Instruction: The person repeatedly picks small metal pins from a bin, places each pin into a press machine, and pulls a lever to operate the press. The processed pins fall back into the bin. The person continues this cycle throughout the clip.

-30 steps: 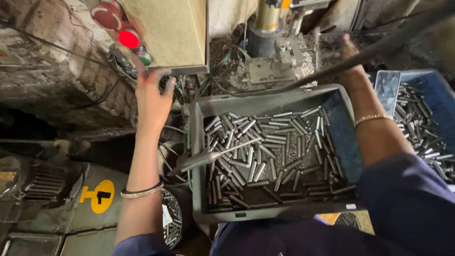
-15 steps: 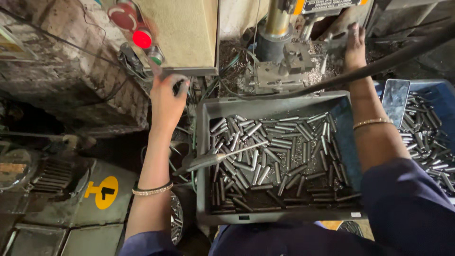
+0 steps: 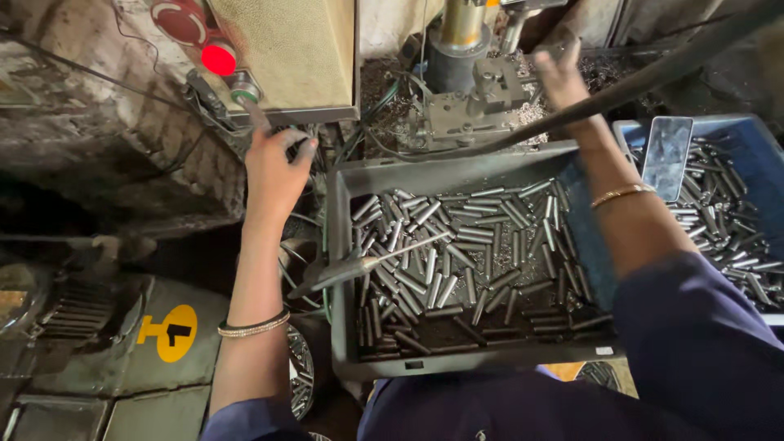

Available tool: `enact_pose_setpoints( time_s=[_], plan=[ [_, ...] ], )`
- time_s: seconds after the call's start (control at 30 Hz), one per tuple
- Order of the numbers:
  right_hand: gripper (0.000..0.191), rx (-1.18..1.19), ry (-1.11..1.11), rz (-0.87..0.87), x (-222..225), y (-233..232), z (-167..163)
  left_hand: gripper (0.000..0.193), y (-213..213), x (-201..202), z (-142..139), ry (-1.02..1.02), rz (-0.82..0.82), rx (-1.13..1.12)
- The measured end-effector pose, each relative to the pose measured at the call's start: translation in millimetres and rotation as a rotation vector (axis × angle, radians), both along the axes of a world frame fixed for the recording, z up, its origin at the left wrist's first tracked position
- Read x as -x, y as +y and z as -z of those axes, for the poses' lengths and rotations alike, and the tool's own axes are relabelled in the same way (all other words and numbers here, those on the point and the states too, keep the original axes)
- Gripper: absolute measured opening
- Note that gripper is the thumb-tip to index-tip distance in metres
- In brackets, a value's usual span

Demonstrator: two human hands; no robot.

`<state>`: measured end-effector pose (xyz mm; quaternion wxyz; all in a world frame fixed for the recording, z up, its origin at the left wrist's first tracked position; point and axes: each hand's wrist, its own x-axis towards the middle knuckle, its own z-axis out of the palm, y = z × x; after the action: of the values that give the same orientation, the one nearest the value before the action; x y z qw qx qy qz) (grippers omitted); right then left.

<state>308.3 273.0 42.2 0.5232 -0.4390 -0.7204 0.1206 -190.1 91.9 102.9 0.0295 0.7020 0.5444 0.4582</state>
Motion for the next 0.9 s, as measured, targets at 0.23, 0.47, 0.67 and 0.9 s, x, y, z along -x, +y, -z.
enact_pose_setpoints(
  time_s=[0.23, 0.47, 0.67, 0.9],
  plan=[
    [0.050, 0.204, -0.160, -0.088, -0.3, 18.4, -6.4, 0.023, 10.9, 16.2, 9.3, 0.045, -0.027, 0.113],
    [0.081, 0.295, -0.144, -0.056, -1.3, 22.5, -8.0, 0.022, 17.0, 25.2, 8.8, 0.071, 0.000, 0.135],
    [0.086, 0.440, -0.351, 0.148, -3.7, 10.9, -24.4, 0.020, 10.4, 28.0, 3.4, 0.047, 0.004, 0.179],
    [0.073, -0.212, -0.541, 0.096, -10.4, -87.1, -40.6, 0.022, -58.3, 4.9, -45.9, -0.067, 0.116, -0.087]
  ],
)
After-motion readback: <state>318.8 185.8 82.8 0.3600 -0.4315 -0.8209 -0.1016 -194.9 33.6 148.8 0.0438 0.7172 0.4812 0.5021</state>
